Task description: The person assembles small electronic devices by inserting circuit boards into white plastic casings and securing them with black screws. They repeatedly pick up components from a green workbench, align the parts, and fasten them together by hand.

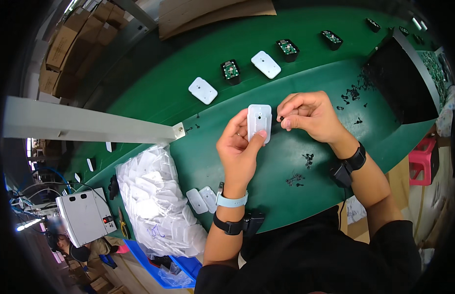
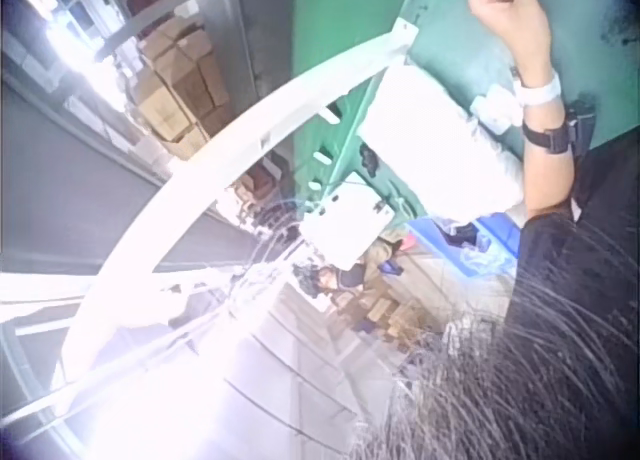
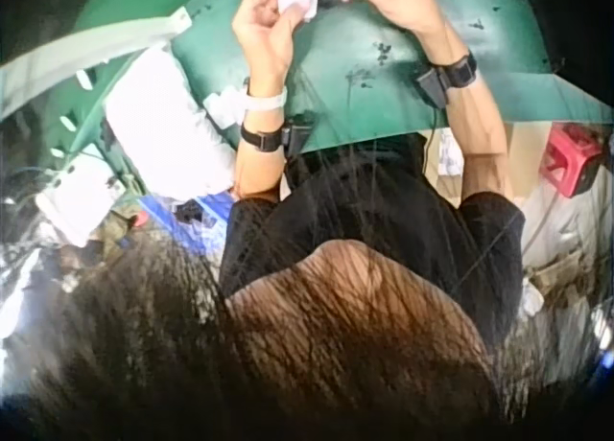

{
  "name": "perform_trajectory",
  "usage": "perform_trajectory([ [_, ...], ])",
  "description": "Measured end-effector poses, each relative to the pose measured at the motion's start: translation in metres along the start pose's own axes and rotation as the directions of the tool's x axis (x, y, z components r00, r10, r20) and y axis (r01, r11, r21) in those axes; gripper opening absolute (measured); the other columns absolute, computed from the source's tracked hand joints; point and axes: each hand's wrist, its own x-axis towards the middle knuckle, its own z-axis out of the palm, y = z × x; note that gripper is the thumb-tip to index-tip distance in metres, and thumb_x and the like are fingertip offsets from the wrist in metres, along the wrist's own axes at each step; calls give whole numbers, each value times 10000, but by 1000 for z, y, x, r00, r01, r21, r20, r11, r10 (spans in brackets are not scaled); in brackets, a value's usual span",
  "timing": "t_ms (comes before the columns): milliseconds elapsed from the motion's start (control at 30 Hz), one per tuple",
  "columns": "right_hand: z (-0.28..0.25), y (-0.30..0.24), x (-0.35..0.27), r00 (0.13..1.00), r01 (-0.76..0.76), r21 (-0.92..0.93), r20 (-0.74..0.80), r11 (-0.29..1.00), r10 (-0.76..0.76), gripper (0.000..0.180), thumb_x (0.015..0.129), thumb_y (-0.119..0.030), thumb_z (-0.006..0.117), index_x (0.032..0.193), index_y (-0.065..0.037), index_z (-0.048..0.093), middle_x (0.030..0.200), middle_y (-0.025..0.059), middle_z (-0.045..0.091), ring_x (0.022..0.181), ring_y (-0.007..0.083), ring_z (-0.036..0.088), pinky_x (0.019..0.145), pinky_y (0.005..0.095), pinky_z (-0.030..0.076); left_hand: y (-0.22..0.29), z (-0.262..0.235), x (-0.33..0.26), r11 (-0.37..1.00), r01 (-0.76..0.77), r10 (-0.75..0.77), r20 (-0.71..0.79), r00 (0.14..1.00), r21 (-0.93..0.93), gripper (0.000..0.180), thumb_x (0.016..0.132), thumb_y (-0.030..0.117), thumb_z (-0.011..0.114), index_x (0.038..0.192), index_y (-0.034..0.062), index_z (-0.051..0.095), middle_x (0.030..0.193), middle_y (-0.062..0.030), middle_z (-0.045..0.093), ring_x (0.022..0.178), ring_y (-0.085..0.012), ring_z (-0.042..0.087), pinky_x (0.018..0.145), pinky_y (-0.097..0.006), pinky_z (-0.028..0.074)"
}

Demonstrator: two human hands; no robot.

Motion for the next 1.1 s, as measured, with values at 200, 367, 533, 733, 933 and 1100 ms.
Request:
perform_trajectory([
  [200, 3, -2, -4, 1000, -17, -26, -19, 1000, 16, 103, 897, 53, 692, 1000, 56, 700, 999, 120, 705, 858, 148, 680, 704, 276, 564, -2, -1, -2, 1000, -21, 20, 32, 999, 12, 494, 865, -102, 673, 1335, -79, 524, 1193, -158, 669, 1055, -188, 667, 829, -291, 555],
  [367, 12, -5, -4, 998, 20, -134, -59, 991, -28, 74, 934, 9, 668, 998, 42, 682, 973, 82, 690, 825, 125, 639, 718, 268, 537, -4, 1, -3, 999, -48, 47, 68, 997, 12, 499, 868, -118, 670, 1341, -81, 515, 1210, -168, 668, 1088, -196, 660, 906, -308, 540],
  [533, 14, -8, 0, 967, 218, -585, 21, 781, -254, 38, 907, -6, 685, 936, 8, 664, 926, 71, 666, 794, 161, 624, 699, 287, 513, -4, 5, -4, 998, -55, 54, 86, 995, 6, 503, 868, -120, 670, 1344, -80, 511, 1218, -167, 663, 1093, -192, 654, 919, -308, 531],
  [733, 12, -6, 1, 903, 383, -756, 185, 530, -388, 110, 875, -31, 719, 938, -21, 630, 896, 84, 653, 783, 232, 612, 692, 326, 513, -5, 8, -4, 998, -60, 57, 97, 994, 30, 493, 875, -122, 659, 1343, -84, 508, 1207, -160, 662, 1085, -184, 653, 921, -303, 528],
  [933, 16, -5, 1, 860, 429, -809, 230, 401, -456, 153, 817, -9, 732, 905, -22, 608, 850, 88, 608, 781, 282, 578, 655, 371, 499, -8, 10, -6, 988, -104, 93, 99, 991, 111, 478, 865, -129, 665, 1323, -89, 533, 1196, -145, 654, 1058, -177, 660, 908, -294, 533],
  [1100, 18, -5, -1, 848, 435, -831, 250, 347, -467, 173, 805, -13, 736, 913, -23, 601, 855, 87, 596, 781, 283, 568, 653, 375, 499, -13, 10, -5, 979, -136, 122, 101, 987, 152, 447, 852, -141, 673, 1286, -90, 578, 1145, -100, 635, 1029, -162, 657, 881, -281, 542],
])
